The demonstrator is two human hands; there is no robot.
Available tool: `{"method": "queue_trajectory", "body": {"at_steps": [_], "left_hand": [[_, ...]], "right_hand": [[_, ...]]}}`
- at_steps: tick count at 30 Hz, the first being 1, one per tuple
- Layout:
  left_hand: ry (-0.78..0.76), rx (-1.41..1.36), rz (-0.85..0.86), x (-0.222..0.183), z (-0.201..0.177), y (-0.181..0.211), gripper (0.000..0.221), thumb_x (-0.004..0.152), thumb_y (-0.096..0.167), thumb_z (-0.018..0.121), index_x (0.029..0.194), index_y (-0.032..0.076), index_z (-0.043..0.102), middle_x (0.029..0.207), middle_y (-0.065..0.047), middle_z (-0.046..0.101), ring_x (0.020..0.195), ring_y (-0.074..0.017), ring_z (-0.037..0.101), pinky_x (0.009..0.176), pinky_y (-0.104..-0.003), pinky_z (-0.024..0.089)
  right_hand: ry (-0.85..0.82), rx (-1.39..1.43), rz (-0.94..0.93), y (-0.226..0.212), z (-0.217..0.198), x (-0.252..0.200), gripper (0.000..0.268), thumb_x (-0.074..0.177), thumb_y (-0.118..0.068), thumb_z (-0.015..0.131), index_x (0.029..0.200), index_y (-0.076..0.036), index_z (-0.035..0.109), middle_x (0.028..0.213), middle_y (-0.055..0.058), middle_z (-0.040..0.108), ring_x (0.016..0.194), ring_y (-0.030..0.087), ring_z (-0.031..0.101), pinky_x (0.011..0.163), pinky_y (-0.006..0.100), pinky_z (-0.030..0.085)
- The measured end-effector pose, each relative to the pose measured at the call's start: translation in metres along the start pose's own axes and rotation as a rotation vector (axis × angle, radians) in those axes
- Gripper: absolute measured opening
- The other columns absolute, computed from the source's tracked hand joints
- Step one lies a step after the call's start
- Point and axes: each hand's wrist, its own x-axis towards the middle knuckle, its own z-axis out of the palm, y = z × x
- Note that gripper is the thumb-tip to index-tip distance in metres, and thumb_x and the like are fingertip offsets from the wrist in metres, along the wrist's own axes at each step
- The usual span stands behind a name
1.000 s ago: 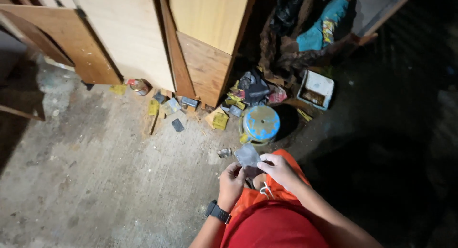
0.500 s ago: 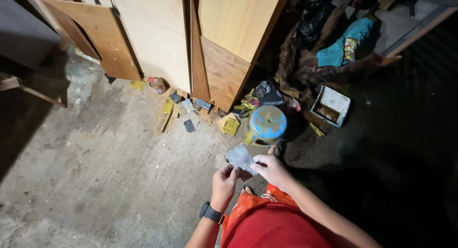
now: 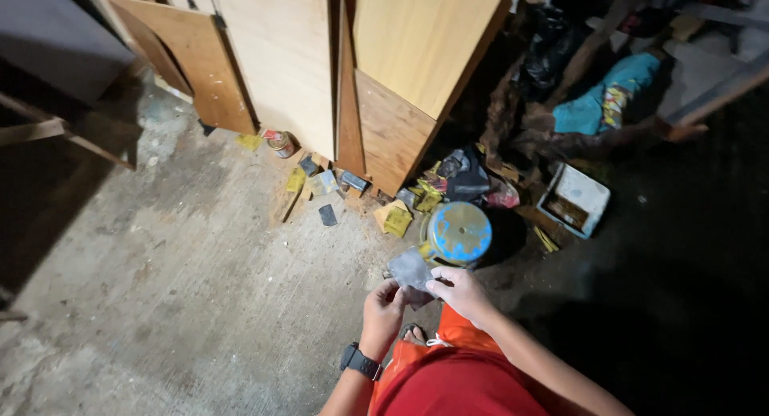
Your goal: Sanding the edges and corners of a grey cabinet using a piece of sandpaper to smooth the finish.
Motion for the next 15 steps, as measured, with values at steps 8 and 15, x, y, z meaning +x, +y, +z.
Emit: {"method": "queue_trajectory", "body": {"at_steps": [8,15], "left_hand": [[0.11,0.149,0.057,0.065,0.029,0.016,0.02,0.103,0.015,0.068,0.085,0.011,0.075,0.081,0.005,0.074,0.08,-0.0063,0.064,0.075,-0.03,0.054],[0.245,0.047,0.063,0.107,0.027,0.05,0.021,0.103,0.008,0.068,0.083,0.01,0.074,0.07,-0.002,0.075,0.065,-0.0108,0.069,0.067,-0.028,0.056]], "right_hand": [[-0.156,0.035,-0.019,-0.011,-0.045,0.093,0.028,0.097,-0.026,0.073,0.116,-0.006,0.072,0.11,0.003,0.077,0.105,0.012,0.067,0.093,0.031,0.052],[-0.305,0.087,-0.174,-0.045,-0.051,0.156,0.023,0.099,-0.016,0.077,0.079,-0.012,0.065,0.074,-0.003,0.064,0.073,0.009,0.056,0.07,0.029,0.047]]}}
